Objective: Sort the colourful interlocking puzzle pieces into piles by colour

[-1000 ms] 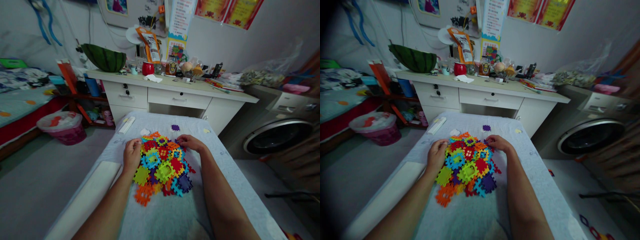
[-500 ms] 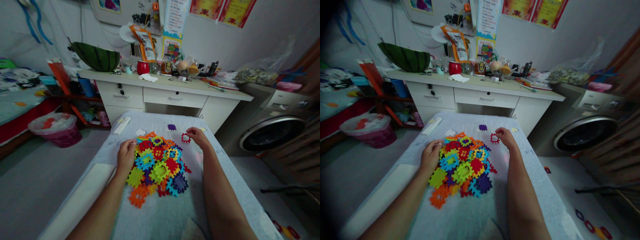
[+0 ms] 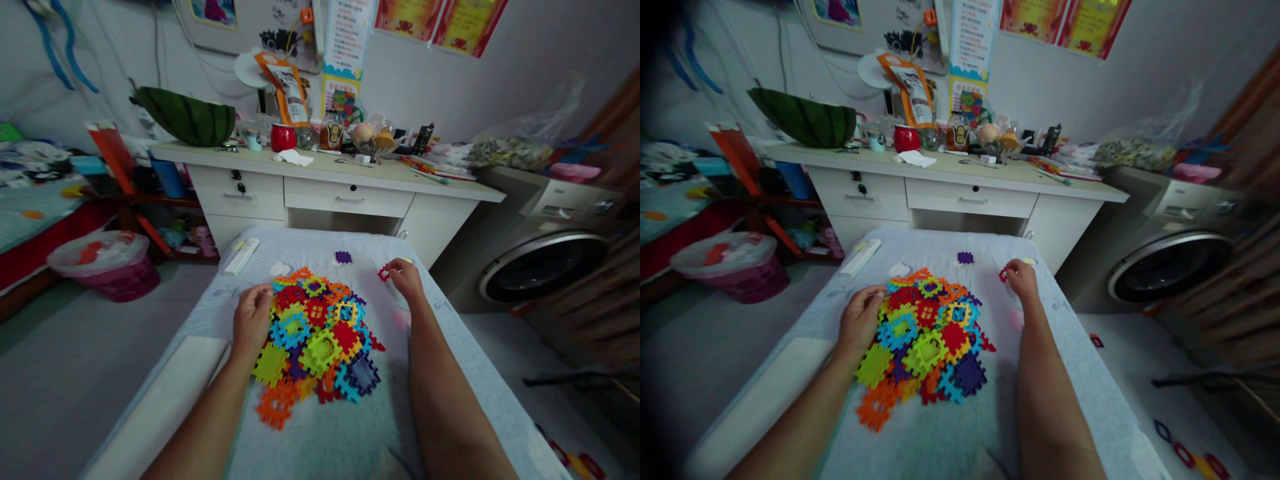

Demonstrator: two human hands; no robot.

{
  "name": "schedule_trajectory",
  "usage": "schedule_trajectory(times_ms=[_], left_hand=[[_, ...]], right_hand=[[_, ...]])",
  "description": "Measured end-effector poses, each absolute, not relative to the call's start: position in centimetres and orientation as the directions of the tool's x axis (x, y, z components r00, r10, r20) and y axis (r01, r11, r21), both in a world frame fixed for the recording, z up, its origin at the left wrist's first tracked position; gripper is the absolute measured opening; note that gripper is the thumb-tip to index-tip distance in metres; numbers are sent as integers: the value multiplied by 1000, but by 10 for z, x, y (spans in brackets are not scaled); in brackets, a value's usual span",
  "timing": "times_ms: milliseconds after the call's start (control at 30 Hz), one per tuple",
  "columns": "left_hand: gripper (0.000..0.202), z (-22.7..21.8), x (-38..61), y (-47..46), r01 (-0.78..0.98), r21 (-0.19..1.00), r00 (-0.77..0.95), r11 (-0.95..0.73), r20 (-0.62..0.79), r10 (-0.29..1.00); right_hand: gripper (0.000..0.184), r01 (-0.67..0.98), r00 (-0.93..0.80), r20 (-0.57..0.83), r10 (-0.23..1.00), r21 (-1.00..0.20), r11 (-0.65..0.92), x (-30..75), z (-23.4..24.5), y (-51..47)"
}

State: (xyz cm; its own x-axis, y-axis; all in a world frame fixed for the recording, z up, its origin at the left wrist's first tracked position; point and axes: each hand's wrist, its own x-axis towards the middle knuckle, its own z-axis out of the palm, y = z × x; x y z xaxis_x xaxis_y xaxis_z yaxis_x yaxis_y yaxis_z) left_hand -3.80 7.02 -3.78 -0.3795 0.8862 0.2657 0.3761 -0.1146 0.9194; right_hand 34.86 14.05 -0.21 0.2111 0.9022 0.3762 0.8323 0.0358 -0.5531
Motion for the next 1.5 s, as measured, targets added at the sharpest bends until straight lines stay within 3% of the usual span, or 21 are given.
schedule_trajectory(times_ms=[200, 367, 533, 800, 1100, 1267, 1500], left_hand=[[33, -37, -38, 70, 389, 913, -376, -121, 278, 884], [32, -35, -38, 69, 400, 909, -376, -117, 279, 884], [33, -36, -38, 70, 393, 914, -375, -104, 262, 889], [33, -40, -40, 71, 380, 918, -361, -111, 257, 897], [32, -41, -41, 72, 388, 913, -355, -125, 274, 894], [31, -41, -40, 72, 386, 914, -364, -123, 273, 891], [32, -36, -39, 69, 399, 910, -365, -110, 267, 892]], right_hand=[[33, 848, 286, 290, 913, -520, -101, 361, -9, 140], [47, 878, 322, 154, 934, -418, -234, 362, -25, 136], [30, 885, 336, 231, 913, -409, -222, 357, -25, 139], [19, 866, 418, 372, 829, -438, -241, 349, -13, 183], [29, 886, 430, 347, 833, -341, -315, 360, -39, 196], [27, 886, 424, 367, 828, -356, -296, 362, -41, 193], [37, 846, 478, 276, 834, -399, -354, 356, -28, 189]])
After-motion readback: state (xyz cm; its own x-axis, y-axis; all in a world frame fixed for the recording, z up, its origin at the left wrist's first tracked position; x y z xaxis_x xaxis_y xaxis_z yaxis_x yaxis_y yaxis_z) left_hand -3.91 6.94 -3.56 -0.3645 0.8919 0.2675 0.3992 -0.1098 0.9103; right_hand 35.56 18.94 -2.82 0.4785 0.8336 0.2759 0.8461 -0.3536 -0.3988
